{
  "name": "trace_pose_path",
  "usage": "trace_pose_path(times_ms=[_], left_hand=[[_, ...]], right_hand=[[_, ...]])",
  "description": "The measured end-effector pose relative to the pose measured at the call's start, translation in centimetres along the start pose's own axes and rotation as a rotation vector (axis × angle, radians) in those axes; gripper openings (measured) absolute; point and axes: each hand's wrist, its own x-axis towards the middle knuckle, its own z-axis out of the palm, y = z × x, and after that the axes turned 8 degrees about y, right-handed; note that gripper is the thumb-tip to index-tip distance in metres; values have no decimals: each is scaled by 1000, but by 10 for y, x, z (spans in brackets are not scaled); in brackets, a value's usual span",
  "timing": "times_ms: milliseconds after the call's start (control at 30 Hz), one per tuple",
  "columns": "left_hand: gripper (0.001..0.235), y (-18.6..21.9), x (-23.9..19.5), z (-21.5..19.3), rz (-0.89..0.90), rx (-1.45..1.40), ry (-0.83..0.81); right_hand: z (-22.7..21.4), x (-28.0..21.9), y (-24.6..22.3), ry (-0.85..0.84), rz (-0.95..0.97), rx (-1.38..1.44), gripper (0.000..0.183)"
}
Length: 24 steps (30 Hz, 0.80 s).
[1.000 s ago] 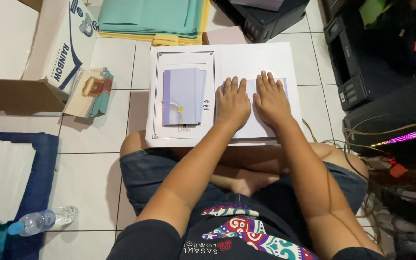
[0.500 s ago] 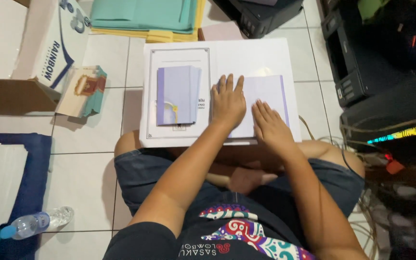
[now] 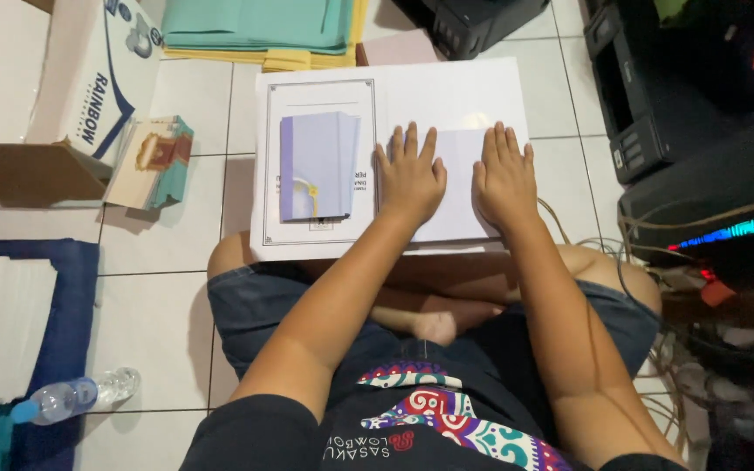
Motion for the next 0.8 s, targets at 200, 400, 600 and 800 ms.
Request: trace_pose_path(times_ms=[200,400,600,800], left_hand=[[57,7,-17,7,315,46,-122],[58,9,-17,19,348,12,-214],[57,14,30,3,220,56,-191],[59,16,23,-3,197,74,-154]], right_hand=[[5,4,8,0,-42,12,63],[5,2,10,2,-48,36,62],[1,1,5,-5,-23,30,63],[0,1,2,-1,-6,32,63]])
